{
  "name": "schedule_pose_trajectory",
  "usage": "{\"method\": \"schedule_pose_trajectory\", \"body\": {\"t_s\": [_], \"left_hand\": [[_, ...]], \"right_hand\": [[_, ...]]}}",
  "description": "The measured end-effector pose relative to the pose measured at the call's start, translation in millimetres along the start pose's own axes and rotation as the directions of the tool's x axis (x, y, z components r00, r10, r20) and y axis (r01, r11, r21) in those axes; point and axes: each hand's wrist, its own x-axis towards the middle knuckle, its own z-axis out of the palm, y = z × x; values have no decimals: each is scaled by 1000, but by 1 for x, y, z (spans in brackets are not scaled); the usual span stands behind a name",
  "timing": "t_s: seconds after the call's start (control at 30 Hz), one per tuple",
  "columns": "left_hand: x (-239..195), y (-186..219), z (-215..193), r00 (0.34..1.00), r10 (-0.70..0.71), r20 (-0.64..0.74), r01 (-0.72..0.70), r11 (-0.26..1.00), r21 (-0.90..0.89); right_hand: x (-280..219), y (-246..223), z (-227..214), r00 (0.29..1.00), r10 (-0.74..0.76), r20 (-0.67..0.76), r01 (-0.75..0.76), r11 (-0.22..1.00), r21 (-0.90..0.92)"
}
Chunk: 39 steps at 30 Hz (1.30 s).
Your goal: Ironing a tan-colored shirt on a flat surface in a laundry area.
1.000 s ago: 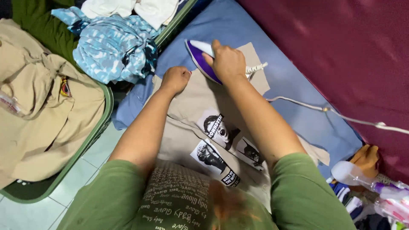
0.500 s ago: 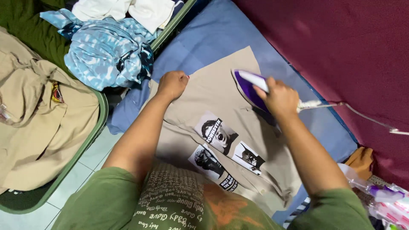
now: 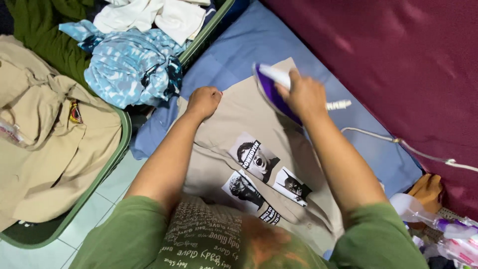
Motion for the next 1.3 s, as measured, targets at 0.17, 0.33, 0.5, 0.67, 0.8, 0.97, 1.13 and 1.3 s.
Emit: {"method": "schedule_pose_trajectory", "body": {"t_s": [0.17, 0.33, 0.5, 0.67, 0.8, 0.97, 1.13, 1.3], "left_hand": [[10, -20, 13, 999, 49, -13, -49, 999, -6], [-11, -21, -22, 987, 7, 161, -18, 998, 64], [-39, -36, -41, 962, -35, 271, -7, 988, 154], [-40, -49, -40, 965, -145, 218, 123, 986, 113], [-47, -48, -36, 959, -197, 202, 182, 979, 90], [-49, -40, -38, 951, -243, 192, 227, 968, 103], [-46, -38, -41, 952, -238, 194, 212, 966, 146], [-40, -44, -35, 959, -201, 199, 163, 968, 193]], "right_hand": [[-41, -29, -10, 981, -156, 118, 158, 987, -10], [8, -70, 15, 992, -122, 23, 123, 991, -53], [24, -71, 14, 983, -157, -90, 157, 988, -8], [-22, -11, -10, 939, -325, 114, 337, 935, -111], [-27, -12, -7, 930, -335, 153, 358, 920, -160], [10, -81, 16, 947, -321, -14, 319, 944, -84], [31, -79, 29, 993, -120, -23, 118, 991, -64], [21, 16, 23, 991, 118, -68, -129, 973, -190]]}}
